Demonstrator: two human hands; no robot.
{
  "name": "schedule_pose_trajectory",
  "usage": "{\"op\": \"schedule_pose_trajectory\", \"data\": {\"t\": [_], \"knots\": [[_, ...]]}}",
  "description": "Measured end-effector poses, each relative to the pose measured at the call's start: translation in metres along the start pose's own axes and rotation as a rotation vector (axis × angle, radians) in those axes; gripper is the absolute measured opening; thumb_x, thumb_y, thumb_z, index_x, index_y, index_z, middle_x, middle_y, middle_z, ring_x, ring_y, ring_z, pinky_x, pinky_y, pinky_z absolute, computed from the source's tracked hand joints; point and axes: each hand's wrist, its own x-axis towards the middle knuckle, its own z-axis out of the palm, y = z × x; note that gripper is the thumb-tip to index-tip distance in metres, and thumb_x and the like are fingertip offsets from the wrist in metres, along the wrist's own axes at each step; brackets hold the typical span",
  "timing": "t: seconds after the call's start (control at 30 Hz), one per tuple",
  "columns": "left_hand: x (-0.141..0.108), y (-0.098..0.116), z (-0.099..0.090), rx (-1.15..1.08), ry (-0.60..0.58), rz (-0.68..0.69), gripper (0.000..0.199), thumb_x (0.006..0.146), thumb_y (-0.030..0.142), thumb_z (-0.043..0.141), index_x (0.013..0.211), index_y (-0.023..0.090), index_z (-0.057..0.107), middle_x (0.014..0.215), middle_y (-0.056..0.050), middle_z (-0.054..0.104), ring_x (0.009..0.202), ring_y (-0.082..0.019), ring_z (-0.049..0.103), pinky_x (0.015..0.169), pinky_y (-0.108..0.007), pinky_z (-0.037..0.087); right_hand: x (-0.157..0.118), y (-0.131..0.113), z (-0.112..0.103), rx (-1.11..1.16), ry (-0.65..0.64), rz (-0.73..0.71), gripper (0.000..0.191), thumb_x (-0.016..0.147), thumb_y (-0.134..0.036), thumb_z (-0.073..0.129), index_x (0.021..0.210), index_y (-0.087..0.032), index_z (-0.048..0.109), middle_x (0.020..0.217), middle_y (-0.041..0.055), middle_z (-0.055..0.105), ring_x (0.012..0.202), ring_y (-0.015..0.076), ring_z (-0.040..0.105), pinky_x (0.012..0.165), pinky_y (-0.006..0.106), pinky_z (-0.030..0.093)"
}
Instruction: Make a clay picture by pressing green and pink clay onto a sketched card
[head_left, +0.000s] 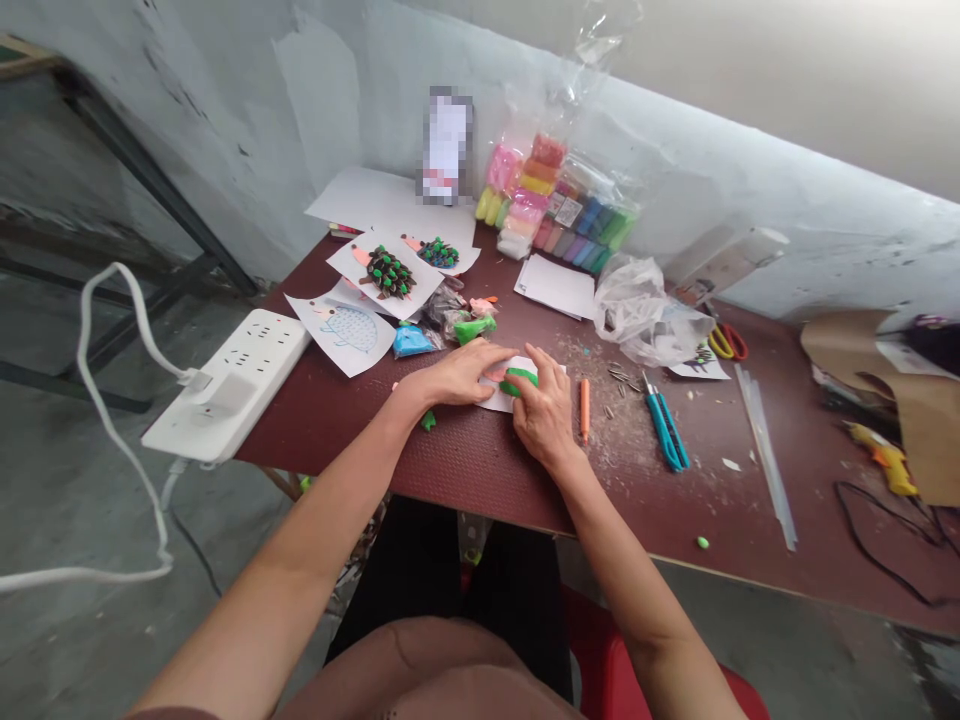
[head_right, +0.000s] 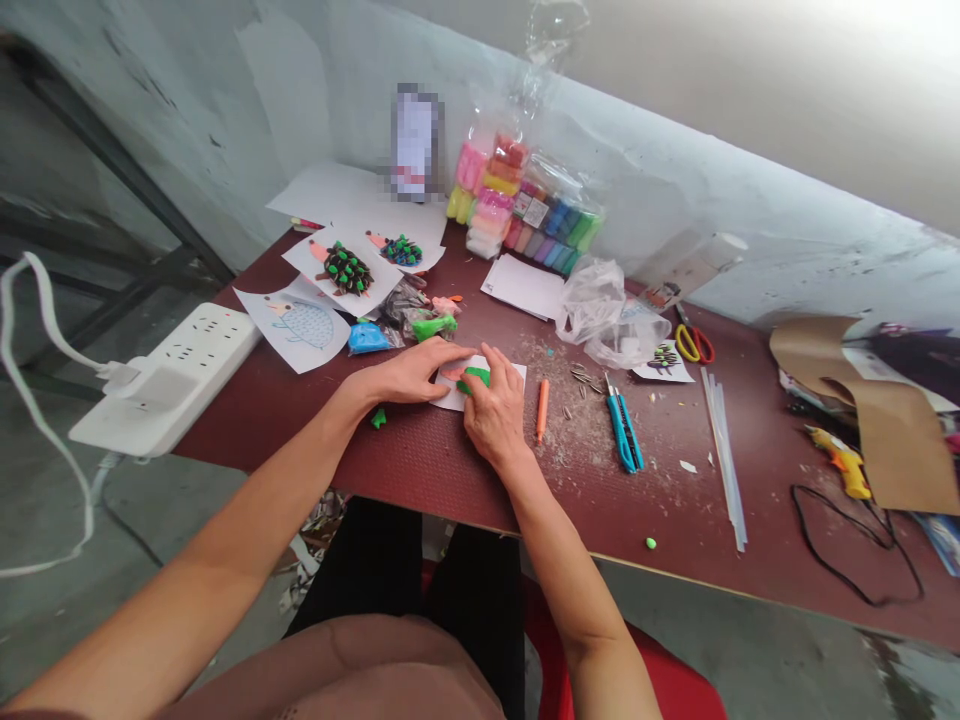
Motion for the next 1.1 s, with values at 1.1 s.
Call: {"op": "schedule_pose_trajectory", "data": {"t": [1.1], "knots": [[0.001,0.002,-0.002,-0.035,0.003,-0.011,0.064,0.079,0.010,0.056,0.142,0.013,0.057,0.141,-0.015,0.064,0.128,-0.028,0.059,0.116,-0.045,0.043,-0.003,-0.013,0.001,0.038,-0.109,-0.002,0.045,0.087,-0.009,0.055,0.125,-0.023,0.075,0.176,0.0040,0.027,0.160,0.0329,0.026,0.126,0.057,0.030]]}}
